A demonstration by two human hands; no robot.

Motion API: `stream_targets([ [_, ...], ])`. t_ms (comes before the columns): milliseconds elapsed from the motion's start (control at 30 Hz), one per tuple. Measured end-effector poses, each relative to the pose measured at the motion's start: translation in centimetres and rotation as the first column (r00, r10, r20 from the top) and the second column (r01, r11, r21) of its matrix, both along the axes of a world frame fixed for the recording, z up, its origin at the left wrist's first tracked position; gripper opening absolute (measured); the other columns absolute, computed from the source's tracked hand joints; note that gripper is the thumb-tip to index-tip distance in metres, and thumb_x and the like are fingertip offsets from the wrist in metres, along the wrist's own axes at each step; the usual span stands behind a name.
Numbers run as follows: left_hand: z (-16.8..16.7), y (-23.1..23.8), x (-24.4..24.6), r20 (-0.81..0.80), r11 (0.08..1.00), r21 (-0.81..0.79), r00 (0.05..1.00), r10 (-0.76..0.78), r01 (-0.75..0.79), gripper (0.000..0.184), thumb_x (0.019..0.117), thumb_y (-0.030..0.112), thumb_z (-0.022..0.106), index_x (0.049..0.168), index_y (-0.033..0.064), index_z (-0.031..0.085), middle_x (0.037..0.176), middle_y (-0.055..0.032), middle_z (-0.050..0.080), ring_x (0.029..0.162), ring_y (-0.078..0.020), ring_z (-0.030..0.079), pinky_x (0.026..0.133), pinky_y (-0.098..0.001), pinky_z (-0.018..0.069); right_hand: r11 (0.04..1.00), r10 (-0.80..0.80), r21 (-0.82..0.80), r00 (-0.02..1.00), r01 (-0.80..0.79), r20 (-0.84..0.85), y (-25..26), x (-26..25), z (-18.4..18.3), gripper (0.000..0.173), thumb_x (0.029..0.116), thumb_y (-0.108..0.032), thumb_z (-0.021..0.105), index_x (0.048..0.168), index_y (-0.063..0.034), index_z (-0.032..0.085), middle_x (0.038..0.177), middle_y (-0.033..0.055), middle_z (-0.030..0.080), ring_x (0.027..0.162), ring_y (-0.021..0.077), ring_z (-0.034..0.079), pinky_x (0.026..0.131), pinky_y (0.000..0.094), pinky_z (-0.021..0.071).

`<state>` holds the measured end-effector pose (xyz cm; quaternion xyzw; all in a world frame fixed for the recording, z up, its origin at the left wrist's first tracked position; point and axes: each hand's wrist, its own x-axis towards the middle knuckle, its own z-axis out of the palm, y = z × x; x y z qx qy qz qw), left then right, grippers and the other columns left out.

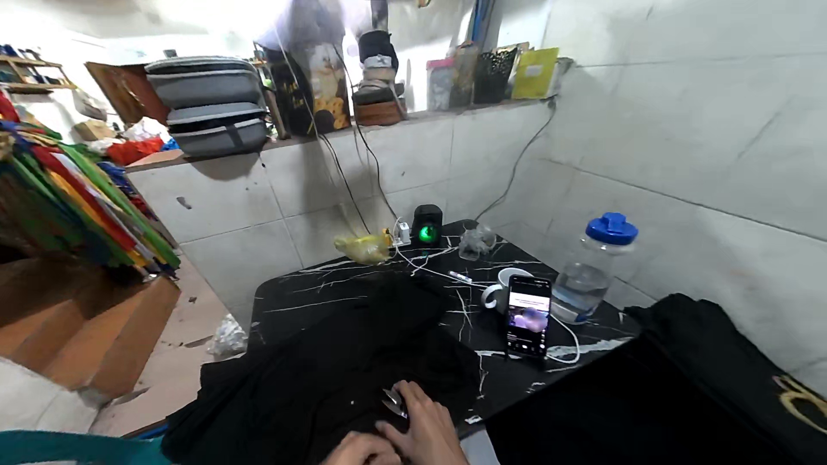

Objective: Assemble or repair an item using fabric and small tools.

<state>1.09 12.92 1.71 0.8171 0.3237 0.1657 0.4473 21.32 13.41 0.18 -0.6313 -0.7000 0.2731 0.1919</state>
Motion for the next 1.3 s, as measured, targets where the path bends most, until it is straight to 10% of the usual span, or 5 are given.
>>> stream_targets([
  [167,-3.0,1.7,0.1,0.063,0.811,0.357,0.878,0.475,-0.464,0.021,0.1027,0.012,0.057,0.116,0.008,0.072,0.112,-0.0068,0.072,0.105,-0.0164,0.069,0.098,-0.0347,0.056,0.984,-0.024,-0.168,0.984,0.055,0.178,-1.1,-0.3,2.7,0.053,0.0931,-0.04,0.065,0.132,-0.0041,0.062,0.127,0.0202,0.064,0.096,0.0368,0.071,0.082,0.0541,0.0569],
  [333,-4.0,2.0,0.9,0.028,0.754,0.428,0.841,0.54,-0.498,0.029,0.0966,0.014,0.065,0.125,0.0119,0.07,0.116,-0.0116,0.066,0.106,-0.0248,0.065,0.096,-0.0388,0.0554,0.936,0.096,-0.351,0.953,0.011,0.286,-1.2,0.1,6.2,0.036,0.0994,-0.029,0.061,0.115,0.0032,0.068,0.112,0.0243,0.071,0.11,0.0417,0.067,0.093,0.0581,0.0517],
  [467,-3.7,0.0,2.2,0.014,0.755,0.412,0.832,0.555,-0.511,0.035,0.0944,0.027,0.072,0.124,0.0079,0.069,0.117,-0.0163,0.066,0.111,-0.0338,0.064,0.098,-0.0479,0.0533,0.996,0.011,-0.083,0.987,-0.024,-0.16,-0.5,1.8,2.6,0.022,0.0969,-0.018,0.062,0.108,-0.0014,0.072,0.096,0.0166,0.073,0.094,0.0304,0.07,0.087,0.0503,0.0549],
  [633,-4.6,-2.1,4.2,0.07,0.694,0.325,0.748,0.66,-0.642,0.024,0.0996,0.023,0.064,0.108,0.0024,0.074,0.1,-0.0132,0.07,0.099,-0.0316,0.066,0.093,-0.0473,0.0534,0.997,-0.076,-0.074,0.558,0.026,-0.827,0.3,3.0,-2.2,0.015,0.0995,-0.012,0.061,0.107,-0.0045,0.071,0.066,-0.0047,0.056,0.046,0.0014,0.043,0.043,0.0196,0.0376],
  [1300,-5.5,-1.3,4.7,0.559,0.871,-0.063,0.706,0.436,-0.488,0.049,0.082,-0.01,0.063,0.13,-0.0024,0.067,0.124,-0.0105,0.064,0.098,-0.0124,0.066,0.082,-0.0263,0.0593,0.973,-0.226,-0.227,0.427,0.049,-0.876,-1.3,2.8,-2.2,0.013,0.0999,-0.005,0.057,0.107,-0.002,0.068,0.056,-0.006,0.052,0.041,-0.0005,0.039,0.039,0.0171,0.0332],
])
